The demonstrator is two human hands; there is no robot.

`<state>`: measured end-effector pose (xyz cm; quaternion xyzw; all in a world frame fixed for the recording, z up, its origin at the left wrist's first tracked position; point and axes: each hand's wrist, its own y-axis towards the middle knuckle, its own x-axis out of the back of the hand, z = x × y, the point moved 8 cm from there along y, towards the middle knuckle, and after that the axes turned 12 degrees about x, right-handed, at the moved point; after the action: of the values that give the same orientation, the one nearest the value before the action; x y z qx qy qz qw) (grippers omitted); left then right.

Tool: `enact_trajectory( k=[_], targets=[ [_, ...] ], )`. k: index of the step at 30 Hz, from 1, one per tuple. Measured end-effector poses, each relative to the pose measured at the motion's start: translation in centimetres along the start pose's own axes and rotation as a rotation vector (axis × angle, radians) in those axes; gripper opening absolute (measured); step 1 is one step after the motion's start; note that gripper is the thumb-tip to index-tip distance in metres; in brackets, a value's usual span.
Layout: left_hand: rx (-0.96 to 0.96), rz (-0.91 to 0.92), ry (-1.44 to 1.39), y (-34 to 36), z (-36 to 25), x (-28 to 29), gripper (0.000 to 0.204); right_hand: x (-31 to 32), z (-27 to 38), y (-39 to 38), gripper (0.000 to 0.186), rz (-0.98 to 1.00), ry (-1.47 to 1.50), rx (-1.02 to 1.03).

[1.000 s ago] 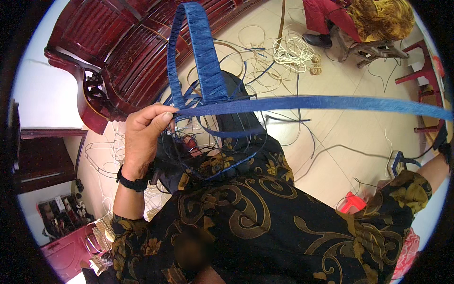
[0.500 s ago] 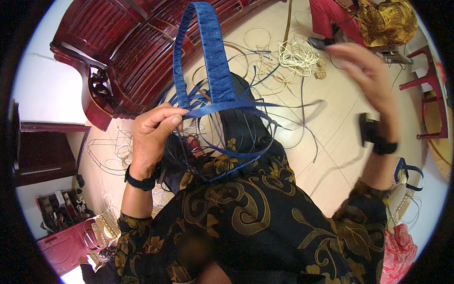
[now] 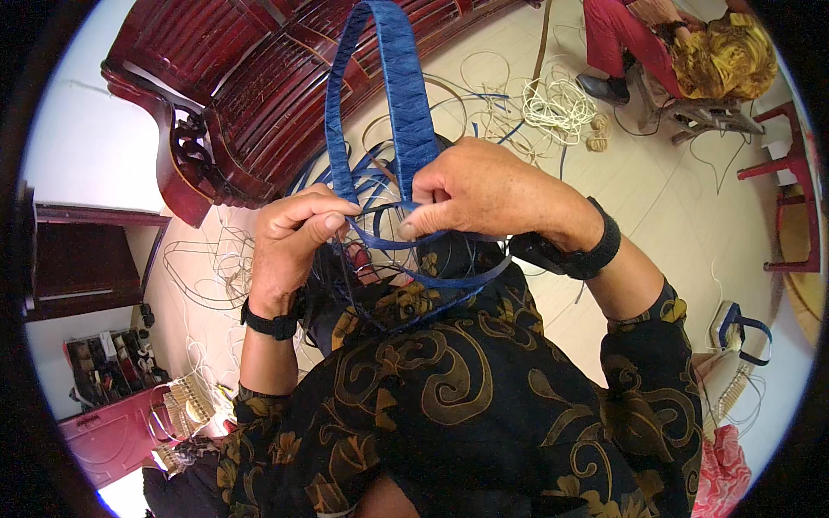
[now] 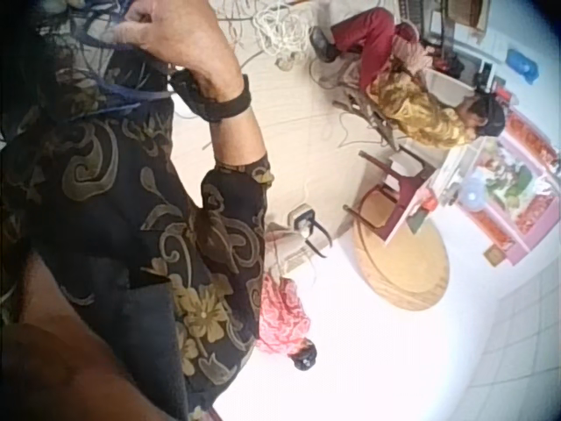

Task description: The person weaves blue plastic straps around a wire basket frame, pulling the straps through the wire mesh and wrapping them around the frame edges.

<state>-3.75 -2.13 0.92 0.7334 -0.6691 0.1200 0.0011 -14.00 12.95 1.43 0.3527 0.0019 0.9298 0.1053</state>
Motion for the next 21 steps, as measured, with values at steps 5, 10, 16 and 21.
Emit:
enact_trajectory(
  k=[5, 10, 16, 21],
  targets=[
    [-0.051, 0.015, -0.005, 0.1, 0.1, 0.1, 0.014, 4.2, 0.8, -1.5, 0.020, -0.388, 0.258, 0.008],
    [-0.029, 0.029, -0.032, 0.2, 0.3, 0.2, 0.014, 16.3, -0.9, -13.5, 0.022, -1.093, 0.551, 0.144],
    [-0.051, 0.025, 0.016, 0.3, -0.2, 0.1, 0.012, 25.7, -3.9, -37.7, 0.033, -1.826, 0.210, 0.150],
    [-0.031, 0.039, -0.001, 0.3, 0.1, 0.1, 0.012, 23.8, -0.4, -52.9, 0.044, -2.317, -0.415, -0.164]
  ],
)
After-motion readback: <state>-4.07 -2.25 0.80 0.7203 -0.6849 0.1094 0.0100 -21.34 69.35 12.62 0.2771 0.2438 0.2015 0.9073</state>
